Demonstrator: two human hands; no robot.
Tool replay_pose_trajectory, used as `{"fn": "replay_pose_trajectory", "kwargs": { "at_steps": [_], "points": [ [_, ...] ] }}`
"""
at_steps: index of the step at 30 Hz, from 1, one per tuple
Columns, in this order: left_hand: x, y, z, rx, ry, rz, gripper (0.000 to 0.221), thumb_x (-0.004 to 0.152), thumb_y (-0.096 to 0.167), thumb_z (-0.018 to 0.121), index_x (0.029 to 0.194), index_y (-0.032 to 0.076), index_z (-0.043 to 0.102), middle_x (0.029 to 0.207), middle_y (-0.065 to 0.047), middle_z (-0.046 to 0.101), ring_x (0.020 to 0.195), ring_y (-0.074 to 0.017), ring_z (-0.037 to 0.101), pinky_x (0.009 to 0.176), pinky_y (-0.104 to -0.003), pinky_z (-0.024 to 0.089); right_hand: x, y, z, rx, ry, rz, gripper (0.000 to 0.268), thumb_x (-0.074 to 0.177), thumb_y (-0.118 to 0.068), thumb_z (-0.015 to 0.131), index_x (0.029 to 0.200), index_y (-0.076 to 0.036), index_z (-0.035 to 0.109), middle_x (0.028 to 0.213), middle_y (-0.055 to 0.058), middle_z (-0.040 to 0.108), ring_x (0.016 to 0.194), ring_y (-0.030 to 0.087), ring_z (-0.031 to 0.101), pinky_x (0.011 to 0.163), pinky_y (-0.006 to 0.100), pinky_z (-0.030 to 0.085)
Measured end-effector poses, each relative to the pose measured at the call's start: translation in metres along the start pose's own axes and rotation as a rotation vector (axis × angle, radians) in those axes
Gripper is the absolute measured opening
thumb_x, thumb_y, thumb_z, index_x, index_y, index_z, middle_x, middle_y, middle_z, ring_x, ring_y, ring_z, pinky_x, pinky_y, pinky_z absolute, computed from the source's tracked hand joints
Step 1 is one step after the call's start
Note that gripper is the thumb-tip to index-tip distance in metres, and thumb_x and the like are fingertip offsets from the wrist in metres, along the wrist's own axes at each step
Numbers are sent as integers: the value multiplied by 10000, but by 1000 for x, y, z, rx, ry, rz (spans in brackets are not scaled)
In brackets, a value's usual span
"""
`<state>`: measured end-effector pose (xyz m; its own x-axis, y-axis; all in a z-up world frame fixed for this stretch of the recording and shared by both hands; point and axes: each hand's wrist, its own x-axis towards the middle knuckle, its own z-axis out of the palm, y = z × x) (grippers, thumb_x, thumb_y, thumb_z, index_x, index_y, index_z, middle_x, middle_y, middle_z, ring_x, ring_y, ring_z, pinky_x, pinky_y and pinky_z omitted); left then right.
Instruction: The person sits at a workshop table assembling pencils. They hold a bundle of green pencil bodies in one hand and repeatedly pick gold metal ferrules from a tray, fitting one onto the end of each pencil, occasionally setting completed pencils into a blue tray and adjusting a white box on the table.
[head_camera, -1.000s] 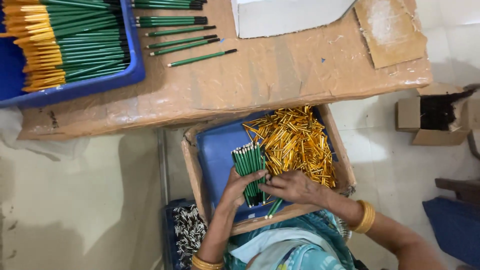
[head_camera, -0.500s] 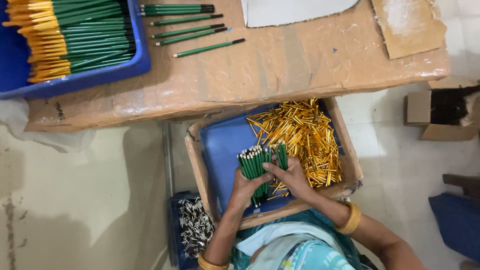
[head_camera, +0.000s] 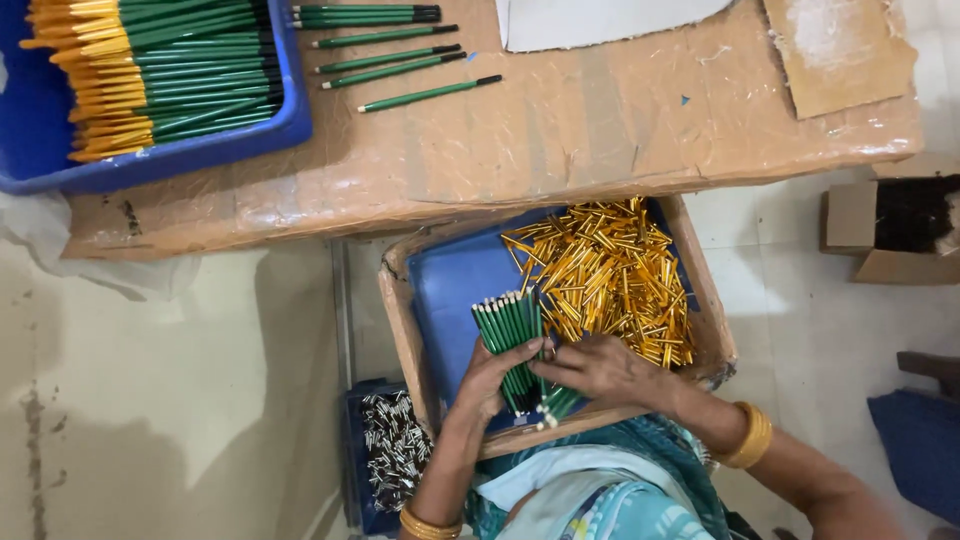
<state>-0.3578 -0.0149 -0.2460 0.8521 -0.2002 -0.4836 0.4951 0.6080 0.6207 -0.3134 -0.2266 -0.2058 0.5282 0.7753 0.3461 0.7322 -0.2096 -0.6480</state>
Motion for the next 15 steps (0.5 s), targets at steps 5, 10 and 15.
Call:
{"fn": "replay_pose_trajectory", "kwargs": {
  "at_steps": [5, 10, 15],
  "points": [
    [-4, 3, 7, -85, 7, -64, 285, 804, 14, 769, 1073, 31, 676, 962, -115, 782, 841, -196, 752, 737, -340, 618, -39, 23, 37, -79, 155, -19, 205, 892, -122, 694, 1097, -124, 692, 980, 14, 700, 816, 144, 664, 702, 278, 546],
    [-2, -33, -6, 134, 58, 92, 262, 836, -19, 767, 1092, 0, 715, 950, -87, 772, 797, -172, 737, 717, -325, 609, -14, 10, 56, 582, 419, 767, 188, 909, -132, 781, 1044, -53, 676, 860, 5, 617, 748, 90, 587, 636, 249, 502],
    [-10, -37, -1, 265, 105, 104, 188, 864, -40, 770, 1050, -35, 745, 939, -66, 764, 813, -139, 725, 736, -317, 602, 5, -1, 48, 966, 424, 1035, 190, 811, -109, 841, 951, -31, 740, 835, 17, 734, 710, 70, 656, 605, 253, 552]
  ]
}}
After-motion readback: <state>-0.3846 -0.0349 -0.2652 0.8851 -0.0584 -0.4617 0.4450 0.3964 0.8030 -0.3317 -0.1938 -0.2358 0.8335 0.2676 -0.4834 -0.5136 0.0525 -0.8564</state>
